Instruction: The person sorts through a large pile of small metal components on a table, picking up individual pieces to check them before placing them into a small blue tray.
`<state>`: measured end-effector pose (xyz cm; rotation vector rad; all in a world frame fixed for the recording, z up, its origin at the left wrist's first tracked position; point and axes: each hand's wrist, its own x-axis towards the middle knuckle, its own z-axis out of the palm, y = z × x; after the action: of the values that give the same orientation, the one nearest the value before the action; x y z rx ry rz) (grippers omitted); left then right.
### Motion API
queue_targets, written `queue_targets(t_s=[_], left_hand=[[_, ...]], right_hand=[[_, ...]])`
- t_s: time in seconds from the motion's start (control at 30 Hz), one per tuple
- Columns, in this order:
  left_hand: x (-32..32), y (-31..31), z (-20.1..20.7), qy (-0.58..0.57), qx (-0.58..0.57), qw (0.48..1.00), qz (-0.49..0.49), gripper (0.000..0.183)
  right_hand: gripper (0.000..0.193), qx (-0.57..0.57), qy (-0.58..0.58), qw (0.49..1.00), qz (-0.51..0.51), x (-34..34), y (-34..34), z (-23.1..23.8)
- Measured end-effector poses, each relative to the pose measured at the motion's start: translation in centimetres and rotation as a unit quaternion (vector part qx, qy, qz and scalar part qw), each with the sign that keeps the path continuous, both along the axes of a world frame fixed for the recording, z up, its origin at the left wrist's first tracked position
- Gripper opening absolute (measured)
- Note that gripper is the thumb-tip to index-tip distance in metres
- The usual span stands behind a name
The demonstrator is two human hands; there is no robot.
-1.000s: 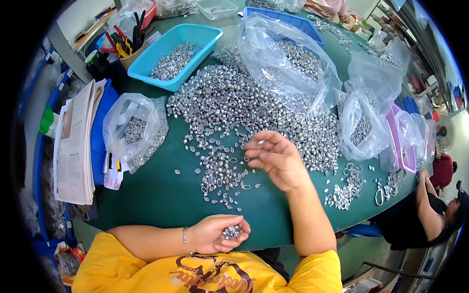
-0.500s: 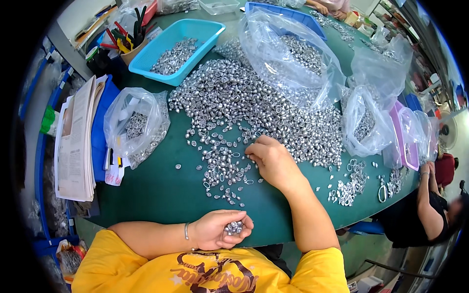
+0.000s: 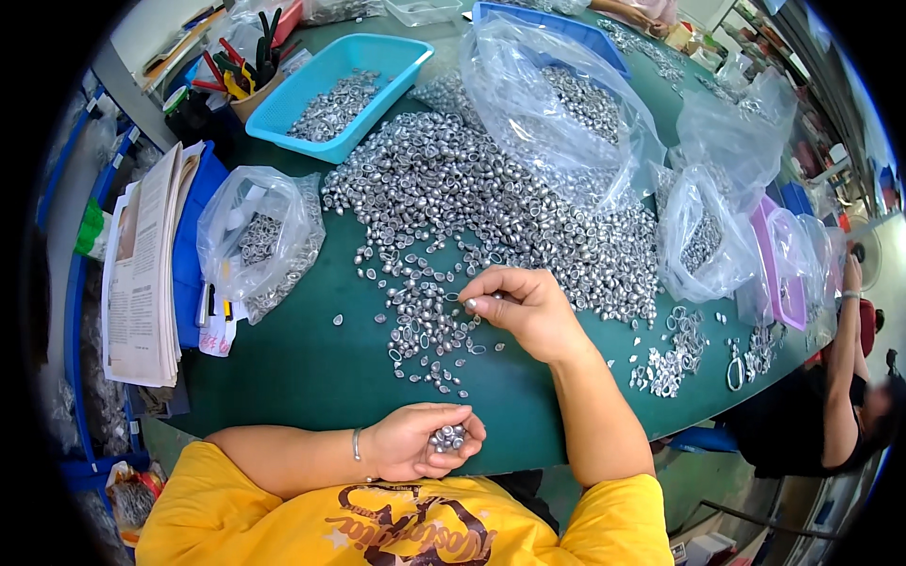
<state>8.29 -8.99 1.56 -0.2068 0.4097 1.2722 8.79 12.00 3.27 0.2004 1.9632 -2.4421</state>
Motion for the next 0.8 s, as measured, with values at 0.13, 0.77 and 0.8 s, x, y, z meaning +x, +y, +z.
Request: queue_targets(t_s=[0.13,0.77,0.8], left_hand=[[-0.1,-0.1,-0.1,-0.002,0.007,1.0,-0.001,0.031],[0.0,0.1,0.1,0.069,0.027,0.997,-0.004,0.02],[-0.1,0.1,0.3,0.066,0.025,0.997,0.007,0.021]], right_hand=[[0.012,-0.24,-0.037,0.97,-0.003,-0.3,0.1,1.1],[0.01,0.125,-0.092,0.988,0.001,0.0,-2.7,1.3],[0.01,0.134,-0.085,0.987,0.004,0.0,-2.6,1.5]])
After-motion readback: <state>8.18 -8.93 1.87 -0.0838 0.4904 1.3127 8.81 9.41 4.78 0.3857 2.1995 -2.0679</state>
